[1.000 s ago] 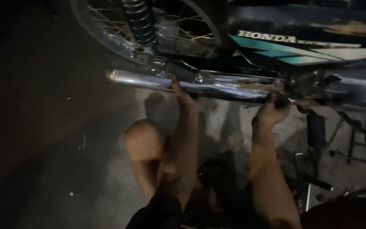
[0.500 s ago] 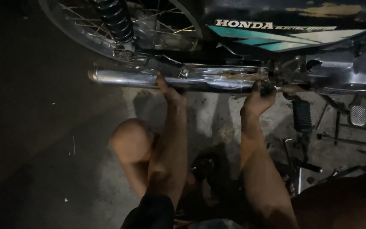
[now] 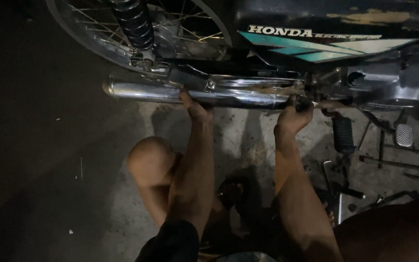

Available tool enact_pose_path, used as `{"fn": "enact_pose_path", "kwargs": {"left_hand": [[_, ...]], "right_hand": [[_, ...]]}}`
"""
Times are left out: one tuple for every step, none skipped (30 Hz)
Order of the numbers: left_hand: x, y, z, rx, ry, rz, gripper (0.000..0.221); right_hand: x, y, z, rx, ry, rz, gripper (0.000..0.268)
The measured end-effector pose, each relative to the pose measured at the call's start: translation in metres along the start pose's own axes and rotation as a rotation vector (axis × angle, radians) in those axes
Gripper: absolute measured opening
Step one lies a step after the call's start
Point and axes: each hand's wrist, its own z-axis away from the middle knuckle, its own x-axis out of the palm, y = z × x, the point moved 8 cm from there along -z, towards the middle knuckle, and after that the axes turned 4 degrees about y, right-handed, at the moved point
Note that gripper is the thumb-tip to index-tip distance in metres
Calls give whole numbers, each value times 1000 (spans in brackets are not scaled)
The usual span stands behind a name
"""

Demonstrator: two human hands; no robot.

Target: Loosening and removing bolts from a motorcycle exhaust pipe and handling the hardware.

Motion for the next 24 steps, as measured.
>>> {"fn": "enact_pose_path", "kwargs": {"left_hand": [[0, -1, -2, -4, -12, -37, 72], [9, 2, 8, -5, -14, -35, 72], [18, 6, 18, -14, -25, 23, 68], [26, 9, 29, -23, -37, 81, 64], [25, 6, 25, -25, -37, 81, 64], [20, 6, 20, 10, -10, 84, 65], [17, 5, 15, 43, 15, 88, 66], [22, 7, 27, 41, 13, 89, 66], [60, 33, 57, 331, -488, 60, 72], [85, 49, 107, 625, -986, 31, 81], [85, 50, 98, 621, -989, 31, 81], [62, 35, 53, 304, -500, 54, 67], [27, 12, 28, -5, -4, 77, 57], [28, 10, 31, -8, -6, 77, 57], [31, 11, 31, -3, -11, 88, 56], [34, 11, 32, 3, -15, 100, 56], [26, 2, 21, 0, -16, 101, 56], [19, -7, 10, -6, -36, 134, 53], [6, -13, 2, -11, -48, 162, 51], [7, -8, 14, -11, -40, 159, 51], [15, -5, 21, -7, -11, 157, 45], [22, -1, 29, -2, 19, 155, 39], [29, 7, 38, 2, 20, 154, 39], [37, 15, 48, 19, 17, 152, 40]], "right_hand": [[2, -4, 0, 35, -11, -18, 18], [2, -4, -1, 32, -10, -18, 18], [2, -3, 0, 33, -5, -2, 19], [2, -2, 1, 33, -1, 15, 21], [3, -3, 1, 32, 1, 15, 21], [4, -4, 1, 24, 9, 20, 23], [5, -5, 0, 14, 16, 23, 25], [5, -5, -3, 11, 19, 22, 25], [5, -3, -2, 39, 3, 39, 30], [5, 0, -2, 66, -13, 56, 36], [7, -9, 0, 66, -8, 55, 36], [8, -14, 3, 100, -5, 126, 37], [9, -21, 5, 132, -3, 198, 38], [7, -21, 4, 131, 0, 198, 38], [7, -19, 3, 136, -6, 257, 39], [8, -18, 1, 141, -12, 316, 40], [11, -27, 3, 139, -11, 316, 40], [15, -36, 4, 136, -16, 284, 39], [15, -43, 10, 140, -23, 259, 39], [9, -34, 12, 145, -24, 266, 39], [9, -30, 8, 103, -12, 287, 38], [8, -27, 4, 61, -1, 309, 37], [9, -18, 1, 64, -4, 308, 37], [9, -10, -2, 44, 12, 324, 36]]}}
